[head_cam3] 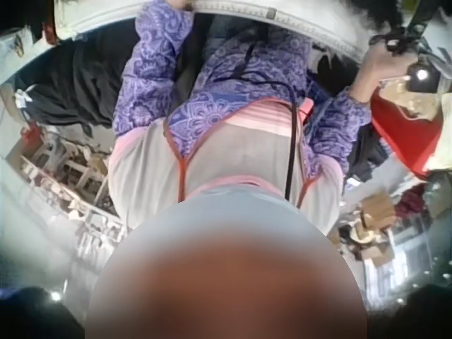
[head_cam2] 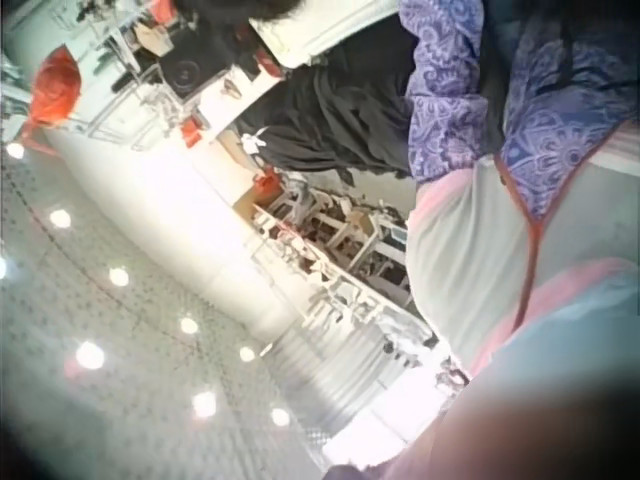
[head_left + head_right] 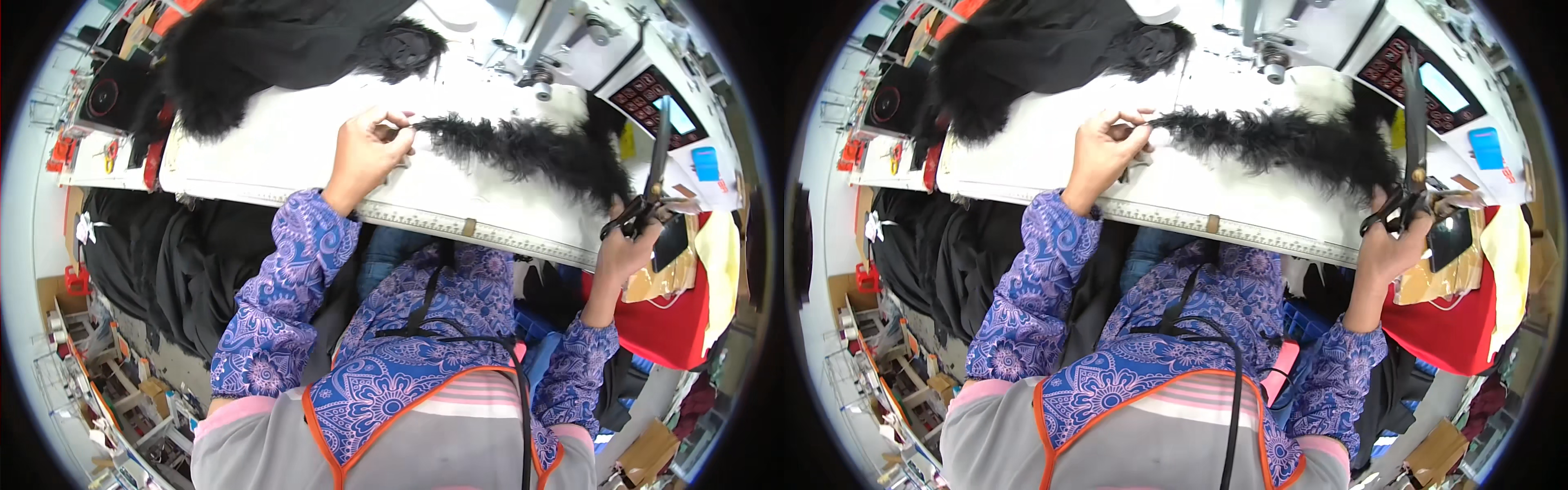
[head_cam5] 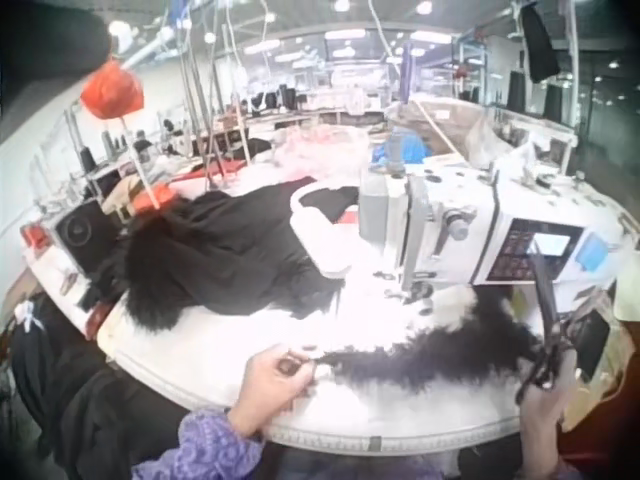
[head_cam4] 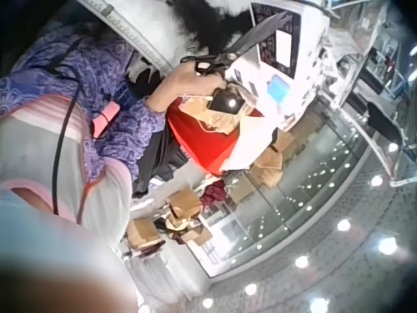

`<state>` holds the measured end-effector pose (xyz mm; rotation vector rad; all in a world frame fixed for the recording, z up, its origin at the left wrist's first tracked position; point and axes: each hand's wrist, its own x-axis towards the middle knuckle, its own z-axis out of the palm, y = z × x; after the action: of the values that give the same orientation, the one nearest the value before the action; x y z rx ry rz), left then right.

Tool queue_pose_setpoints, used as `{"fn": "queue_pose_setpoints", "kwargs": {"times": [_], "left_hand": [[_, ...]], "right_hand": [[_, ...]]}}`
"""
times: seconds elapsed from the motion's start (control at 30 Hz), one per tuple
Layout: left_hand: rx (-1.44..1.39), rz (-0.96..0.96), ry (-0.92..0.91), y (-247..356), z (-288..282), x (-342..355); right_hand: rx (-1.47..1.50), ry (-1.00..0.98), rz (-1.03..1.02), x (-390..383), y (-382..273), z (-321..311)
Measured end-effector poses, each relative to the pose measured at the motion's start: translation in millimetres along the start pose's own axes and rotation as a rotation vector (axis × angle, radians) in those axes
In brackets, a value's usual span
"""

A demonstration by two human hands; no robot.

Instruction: Sewing faux fur trim onto a garment using an industrial sewing machine and then trimming it with scissors.

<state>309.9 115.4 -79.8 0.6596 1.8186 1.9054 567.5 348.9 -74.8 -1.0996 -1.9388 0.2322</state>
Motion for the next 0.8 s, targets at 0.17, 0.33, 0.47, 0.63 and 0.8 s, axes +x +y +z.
{"fn": "queue_pose_setpoints", "kwargs": {"times": [0.17, 0.33, 0.47, 0.63, 0.8], "left_hand": [[0.02, -0.126, -0.077, -8, 25, 25], [-0.186, -0.046, -0.115, -18, 28, 26], [-0.141, -0.064, -0.104, -13, 29, 22], [0.004, -0.062, -0.074, -12, 25, 14], [0.026, -0.05, -0.113, -14, 22, 9]], "right_hand": [[0.341, -0.462, 0.194, -42, -30, -41], [0.604, -1.183, 0.198, -75, -34, -58], [0.668, -1.281, 0.199, -88, -50, -41], [0.704, -1.43, 0.436, -89, -69, -20], [0.797, -1.38, 0.449, -89, -74, -7]]}}
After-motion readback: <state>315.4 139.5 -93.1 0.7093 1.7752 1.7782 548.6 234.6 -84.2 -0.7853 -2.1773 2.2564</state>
